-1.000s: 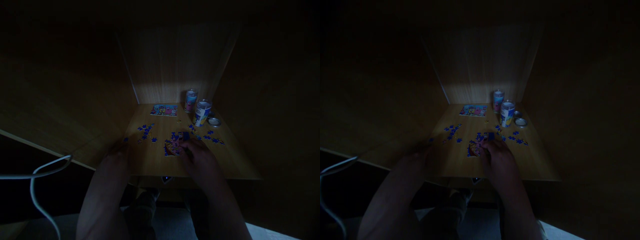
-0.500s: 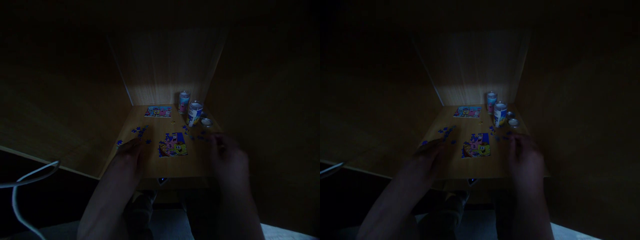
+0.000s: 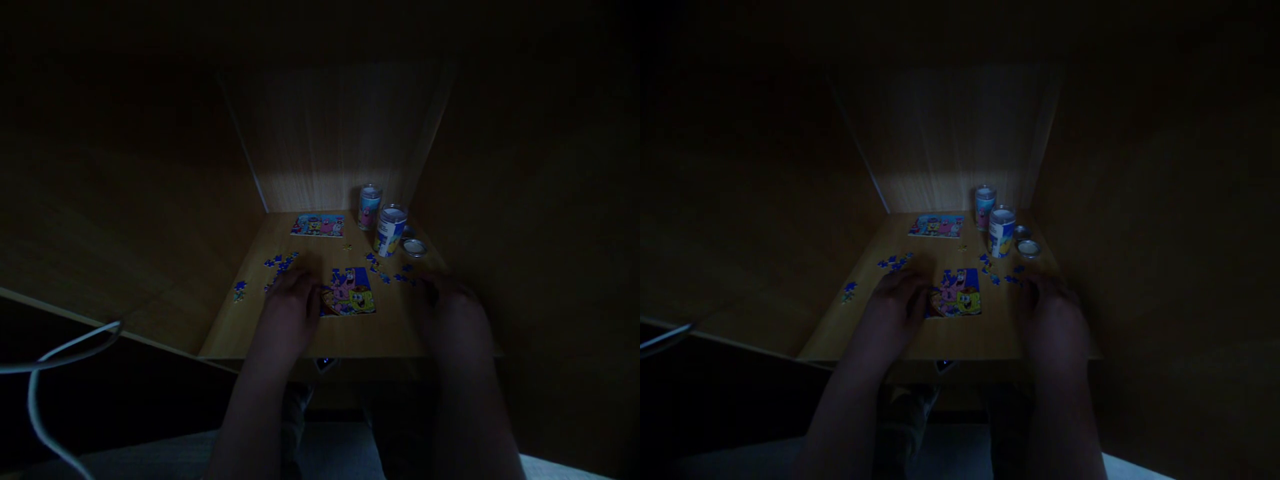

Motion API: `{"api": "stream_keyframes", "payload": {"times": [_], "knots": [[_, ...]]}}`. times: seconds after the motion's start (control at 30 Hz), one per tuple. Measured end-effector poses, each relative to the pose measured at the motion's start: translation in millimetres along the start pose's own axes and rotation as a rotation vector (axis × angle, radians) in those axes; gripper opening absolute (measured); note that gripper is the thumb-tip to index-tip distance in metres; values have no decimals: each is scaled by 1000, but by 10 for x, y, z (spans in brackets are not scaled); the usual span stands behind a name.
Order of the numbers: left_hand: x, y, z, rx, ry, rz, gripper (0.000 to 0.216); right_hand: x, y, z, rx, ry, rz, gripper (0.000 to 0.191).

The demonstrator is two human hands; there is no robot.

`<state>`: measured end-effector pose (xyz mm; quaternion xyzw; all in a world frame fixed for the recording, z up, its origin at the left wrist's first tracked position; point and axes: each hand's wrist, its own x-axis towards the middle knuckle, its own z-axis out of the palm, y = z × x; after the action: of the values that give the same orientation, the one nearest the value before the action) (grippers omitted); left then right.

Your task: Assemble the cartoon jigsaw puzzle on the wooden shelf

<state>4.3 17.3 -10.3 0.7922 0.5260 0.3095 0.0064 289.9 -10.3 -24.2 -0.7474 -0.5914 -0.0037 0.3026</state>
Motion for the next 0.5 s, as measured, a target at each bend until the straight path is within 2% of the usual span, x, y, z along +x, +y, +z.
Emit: {"api": "stream_keyframes", "payload": {"times": [0.23,0.37,0.43,0.5], "knots": [[12,60,-15,241,41,-245,20,1,-19,-4,-24,11,-12,35],[-48,-141,-124,309,53,-372,32,7,-13,0,-40,6,-13,37],[-86,-285,-204,355,44,-395,44,11,-12,1,-32,15,-17,36],[-112,-413,-281,421,33,-398,45,15,-13,2,-13,28,-29,36]]}}
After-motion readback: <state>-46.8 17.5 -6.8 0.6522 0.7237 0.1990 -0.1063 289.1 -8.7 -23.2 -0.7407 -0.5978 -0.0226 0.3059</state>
